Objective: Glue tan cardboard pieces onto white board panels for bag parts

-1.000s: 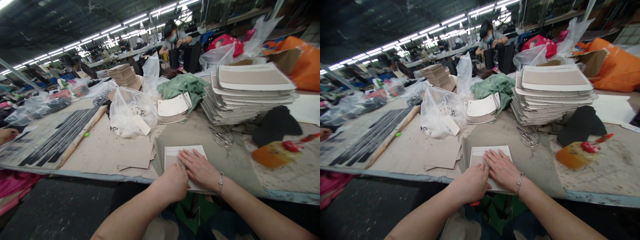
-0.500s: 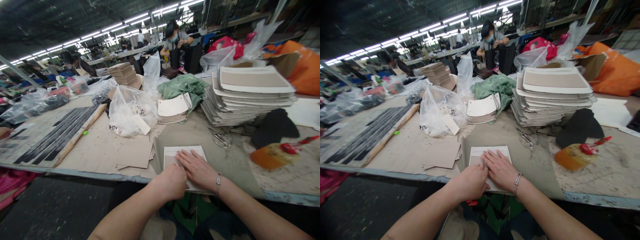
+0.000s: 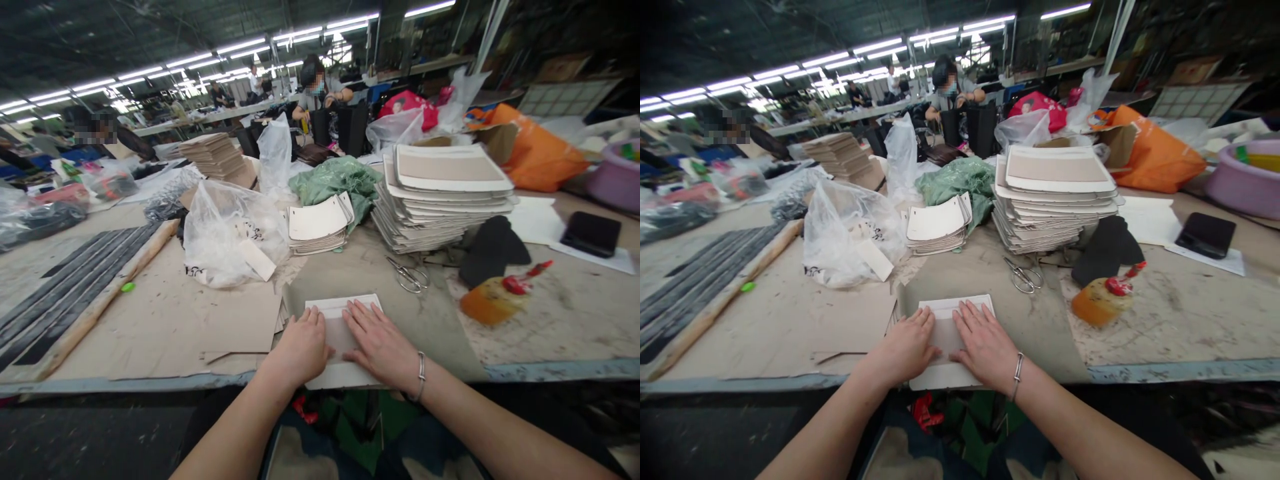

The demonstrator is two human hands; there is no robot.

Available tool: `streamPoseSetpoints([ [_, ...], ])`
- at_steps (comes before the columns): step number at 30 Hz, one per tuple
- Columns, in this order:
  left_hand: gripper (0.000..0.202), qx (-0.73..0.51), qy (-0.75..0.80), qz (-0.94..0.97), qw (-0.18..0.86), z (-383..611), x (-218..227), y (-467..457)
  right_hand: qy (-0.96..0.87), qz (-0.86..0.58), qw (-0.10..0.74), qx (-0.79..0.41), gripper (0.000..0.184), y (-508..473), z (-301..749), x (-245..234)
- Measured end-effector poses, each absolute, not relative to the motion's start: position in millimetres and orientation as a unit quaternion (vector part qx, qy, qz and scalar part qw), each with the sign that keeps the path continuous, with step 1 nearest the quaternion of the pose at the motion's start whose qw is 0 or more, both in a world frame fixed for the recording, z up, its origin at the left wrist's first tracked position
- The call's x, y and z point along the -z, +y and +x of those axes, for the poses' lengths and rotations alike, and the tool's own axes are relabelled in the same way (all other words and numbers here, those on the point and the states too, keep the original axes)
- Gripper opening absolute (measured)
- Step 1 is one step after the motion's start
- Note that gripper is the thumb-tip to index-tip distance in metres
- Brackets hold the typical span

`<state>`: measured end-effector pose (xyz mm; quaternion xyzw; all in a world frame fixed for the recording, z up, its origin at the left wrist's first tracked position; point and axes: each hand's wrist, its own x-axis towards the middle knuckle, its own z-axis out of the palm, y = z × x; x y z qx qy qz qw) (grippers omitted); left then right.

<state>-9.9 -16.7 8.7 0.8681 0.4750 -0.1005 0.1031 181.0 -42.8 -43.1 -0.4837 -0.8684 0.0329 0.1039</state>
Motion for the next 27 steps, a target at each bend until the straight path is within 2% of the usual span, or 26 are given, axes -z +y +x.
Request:
streamPoseSetpoints([
  [5,0.067,0.129,0.485,0.858,0.113,-3.5,-10.1,-18.9,-0.839,-0.537,0.085,-0.017,0.075,-49.5,190.0,47.2],
  [12,0.064,0.137,0.479,0.86,0.105,-1.4,-9.1,-18.4,-0.834,-0.546,0.076,-0.016,0.077,-48.5,193.2,48.0],
  [27,0.052,0.1,0.475,0.865,0.123,-8.2,-9.7,-14.3,-0.85,-0.518,0.095,-0.008,0.066,-48.3,195.1,49.8],
])
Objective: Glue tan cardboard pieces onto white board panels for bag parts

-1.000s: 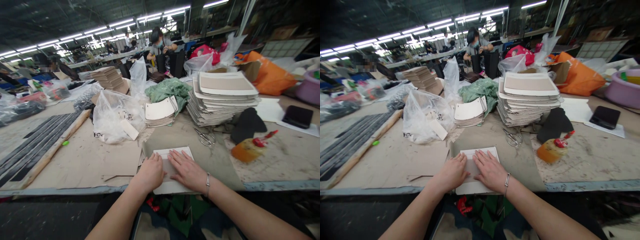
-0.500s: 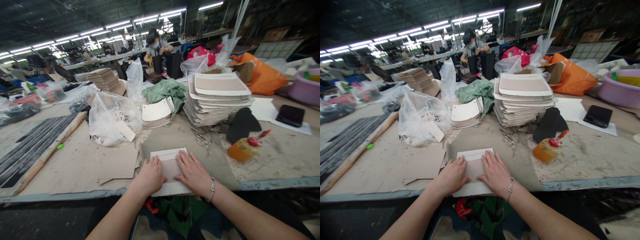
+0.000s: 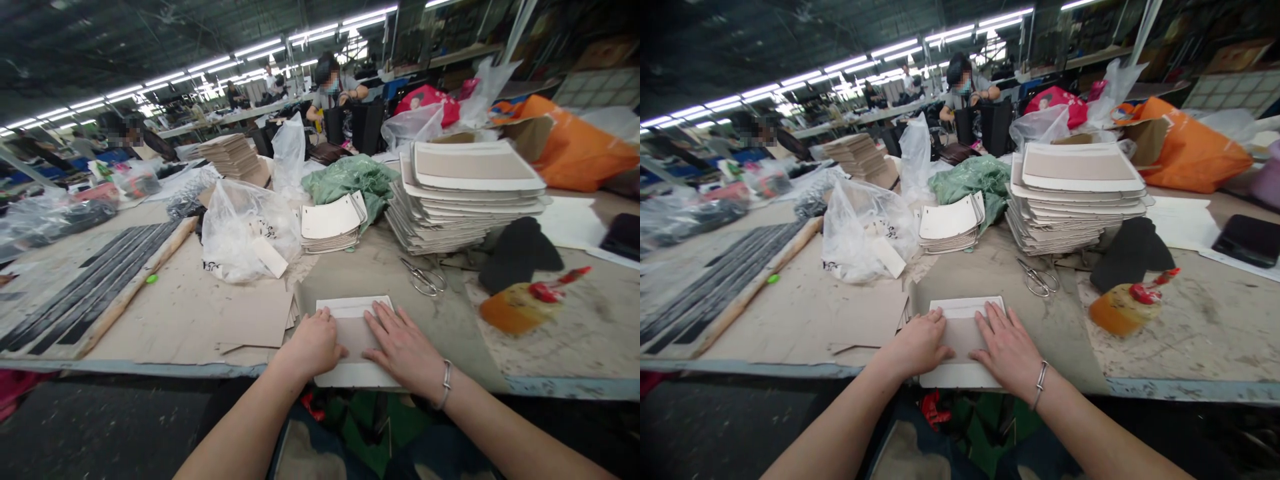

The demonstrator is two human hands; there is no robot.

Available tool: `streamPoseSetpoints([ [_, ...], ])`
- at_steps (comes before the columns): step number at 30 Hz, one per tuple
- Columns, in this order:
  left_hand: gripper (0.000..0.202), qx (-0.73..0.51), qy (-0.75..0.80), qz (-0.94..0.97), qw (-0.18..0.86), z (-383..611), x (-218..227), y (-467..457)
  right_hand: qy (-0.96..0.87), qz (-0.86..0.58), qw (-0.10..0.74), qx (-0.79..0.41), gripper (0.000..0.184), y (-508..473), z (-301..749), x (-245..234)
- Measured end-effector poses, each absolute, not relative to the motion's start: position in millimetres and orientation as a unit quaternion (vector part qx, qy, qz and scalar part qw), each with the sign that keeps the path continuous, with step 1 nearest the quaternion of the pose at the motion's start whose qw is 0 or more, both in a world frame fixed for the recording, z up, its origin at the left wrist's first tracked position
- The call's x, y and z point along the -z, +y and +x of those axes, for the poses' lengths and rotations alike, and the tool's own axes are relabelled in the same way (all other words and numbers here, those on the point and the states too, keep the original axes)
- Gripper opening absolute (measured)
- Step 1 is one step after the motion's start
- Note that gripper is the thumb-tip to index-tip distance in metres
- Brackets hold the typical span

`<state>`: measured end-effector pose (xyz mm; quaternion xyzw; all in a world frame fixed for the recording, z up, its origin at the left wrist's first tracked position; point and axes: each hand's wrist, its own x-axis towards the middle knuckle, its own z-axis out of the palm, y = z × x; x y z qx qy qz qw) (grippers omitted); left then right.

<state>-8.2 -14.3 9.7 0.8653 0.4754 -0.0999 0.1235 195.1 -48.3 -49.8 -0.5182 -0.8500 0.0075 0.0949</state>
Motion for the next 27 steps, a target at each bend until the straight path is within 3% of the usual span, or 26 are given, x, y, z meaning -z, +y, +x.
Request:
streamPoseSetpoints([
  [13,0.038,0.016,0.483,0.862,0.151,-16.9,-13.7,0.0,-0.844,-0.524,0.109,-0.049,0.065,-47.4,198.6,49.6],
  [21,0.045,-0.087,0.57,0.776,0.255,-29.4,-13.7,18.4,-0.794,-0.578,0.182,-0.054,0.056,-41.8,207.6,39.1],
  [27,0.05,-0.123,0.619,0.743,0.224,-33.5,-7.8,27.6,-0.764,-0.614,0.186,-0.071,0.056,-33.5,219.2,40.1],
])
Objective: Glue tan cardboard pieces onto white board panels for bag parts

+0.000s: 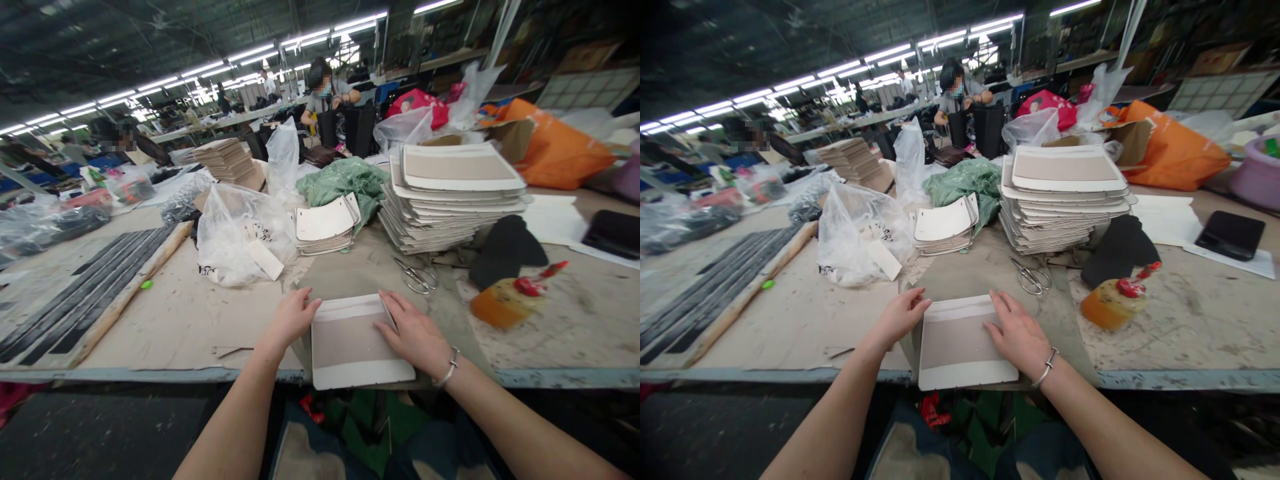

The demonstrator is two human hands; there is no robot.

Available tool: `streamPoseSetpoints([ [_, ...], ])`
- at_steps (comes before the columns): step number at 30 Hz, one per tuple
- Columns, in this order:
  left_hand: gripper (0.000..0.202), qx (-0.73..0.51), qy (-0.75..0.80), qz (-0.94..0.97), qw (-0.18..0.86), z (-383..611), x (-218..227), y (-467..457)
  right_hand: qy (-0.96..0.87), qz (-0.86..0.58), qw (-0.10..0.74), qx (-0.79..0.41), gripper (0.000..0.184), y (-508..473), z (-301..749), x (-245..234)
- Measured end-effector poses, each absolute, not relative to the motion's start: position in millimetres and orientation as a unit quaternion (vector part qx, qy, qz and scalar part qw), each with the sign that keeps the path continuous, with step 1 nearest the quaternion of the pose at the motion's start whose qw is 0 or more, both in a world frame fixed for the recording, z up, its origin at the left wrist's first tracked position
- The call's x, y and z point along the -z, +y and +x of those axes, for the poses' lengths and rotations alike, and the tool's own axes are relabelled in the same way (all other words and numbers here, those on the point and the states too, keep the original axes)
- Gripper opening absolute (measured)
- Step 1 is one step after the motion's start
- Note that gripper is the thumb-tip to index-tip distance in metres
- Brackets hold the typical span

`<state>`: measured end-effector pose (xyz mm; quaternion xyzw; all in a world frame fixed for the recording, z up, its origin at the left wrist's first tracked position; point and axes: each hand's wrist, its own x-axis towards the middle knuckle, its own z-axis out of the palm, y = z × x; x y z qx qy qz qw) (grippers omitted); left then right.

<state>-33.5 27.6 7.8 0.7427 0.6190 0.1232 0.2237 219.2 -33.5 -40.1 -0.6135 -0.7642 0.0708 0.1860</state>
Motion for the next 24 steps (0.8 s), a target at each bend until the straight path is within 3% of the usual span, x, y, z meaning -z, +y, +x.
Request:
streamPoseSetpoints([
  [7,0.049,-0.136,0.655,0.675,0.309,-38.5,13.0,38.4,-0.721,-0.628,0.245,-0.16,0.062,-27.7,223.3,44.2],
  [14,0.059,-0.323,0.598,0.554,0.48,-30.8,15.9,35.5,-0.61,-0.62,0.374,-0.323,0.065,-18.9,226.8,54.7],
  [18,0.058,-0.396,0.541,0.471,0.574,-21.4,13.7,32.0,-0.586,-0.624,0.404,-0.322,0.056,-14.3,228.5,56.9],
  [24,0.047,-0.446,0.519,0.43,0.589,-14.2,11.8,27.7,-0.557,-0.638,0.425,-0.321,0.047,-14.4,225.3,50.3],
])
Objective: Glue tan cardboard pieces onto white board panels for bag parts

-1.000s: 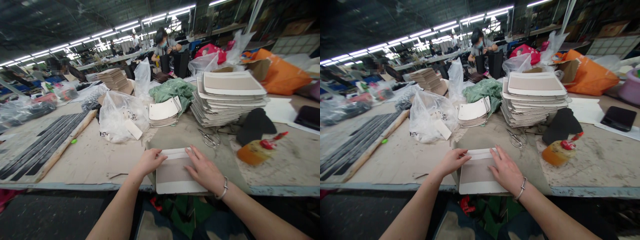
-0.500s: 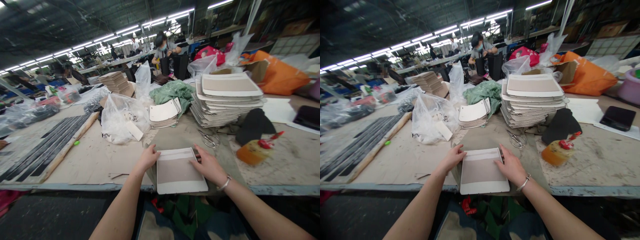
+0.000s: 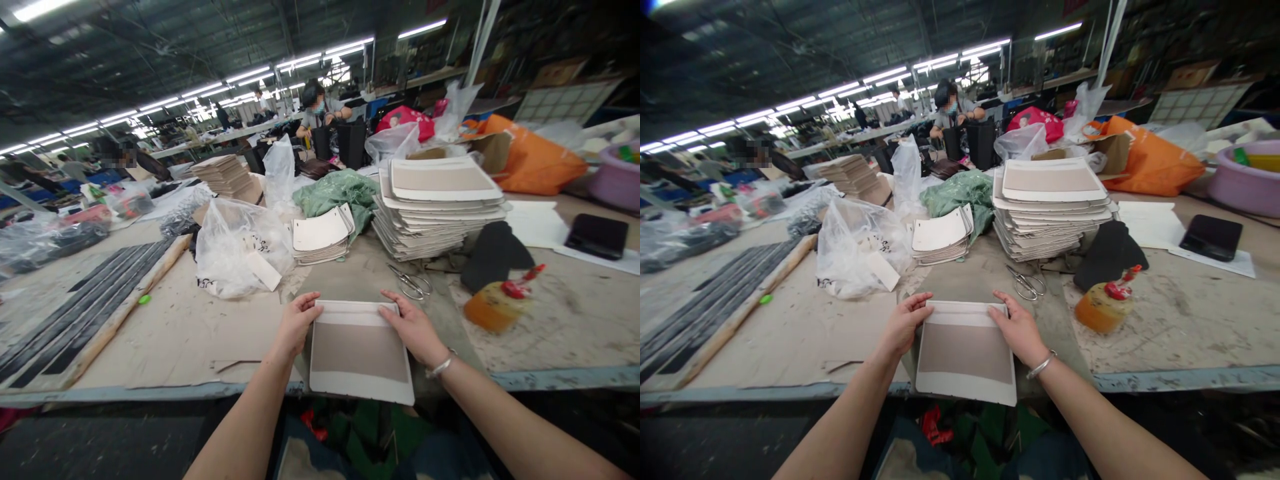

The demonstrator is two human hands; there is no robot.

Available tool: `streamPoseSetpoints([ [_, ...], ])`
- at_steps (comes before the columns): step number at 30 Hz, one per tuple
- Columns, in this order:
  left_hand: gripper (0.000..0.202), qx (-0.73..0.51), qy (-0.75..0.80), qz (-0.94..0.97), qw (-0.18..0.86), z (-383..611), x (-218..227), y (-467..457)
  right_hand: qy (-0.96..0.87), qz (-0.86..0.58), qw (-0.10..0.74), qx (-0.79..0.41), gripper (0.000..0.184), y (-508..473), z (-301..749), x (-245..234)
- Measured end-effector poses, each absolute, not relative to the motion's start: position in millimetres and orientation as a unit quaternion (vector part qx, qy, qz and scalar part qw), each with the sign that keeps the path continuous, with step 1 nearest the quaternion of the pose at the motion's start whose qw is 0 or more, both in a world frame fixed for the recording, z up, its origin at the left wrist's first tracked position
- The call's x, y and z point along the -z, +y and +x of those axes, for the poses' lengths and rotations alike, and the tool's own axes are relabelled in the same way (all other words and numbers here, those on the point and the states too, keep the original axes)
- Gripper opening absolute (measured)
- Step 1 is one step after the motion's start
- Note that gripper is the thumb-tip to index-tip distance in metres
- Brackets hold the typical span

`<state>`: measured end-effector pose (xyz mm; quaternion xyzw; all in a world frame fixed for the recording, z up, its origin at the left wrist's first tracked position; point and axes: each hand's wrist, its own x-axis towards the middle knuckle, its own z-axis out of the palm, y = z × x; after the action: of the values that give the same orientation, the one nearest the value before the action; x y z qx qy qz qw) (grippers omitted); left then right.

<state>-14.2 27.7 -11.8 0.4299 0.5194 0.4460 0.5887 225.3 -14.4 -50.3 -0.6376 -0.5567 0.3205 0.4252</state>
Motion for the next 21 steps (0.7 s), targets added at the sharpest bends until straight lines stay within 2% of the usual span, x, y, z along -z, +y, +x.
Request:
streamPoseSetpoints([
  [6,0.042,-0.439,0.512,0.399,0.622,-14.2,8.2,26.7,-0.539,-0.603,0.479,-0.341,0.048,-16.2,222.1,44.7],
  [17,0.034,-0.442,0.484,0.351,0.669,-14.1,8.5,27.2,-0.53,-0.598,0.495,-0.341,0.046,-17.3,223.4,39.5],
  [21,0.035,-0.403,0.422,0.348,0.734,-16.0,3.1,24.9,-0.518,-0.596,0.51,-0.342,0.045,-15.0,225.7,42.6],
])
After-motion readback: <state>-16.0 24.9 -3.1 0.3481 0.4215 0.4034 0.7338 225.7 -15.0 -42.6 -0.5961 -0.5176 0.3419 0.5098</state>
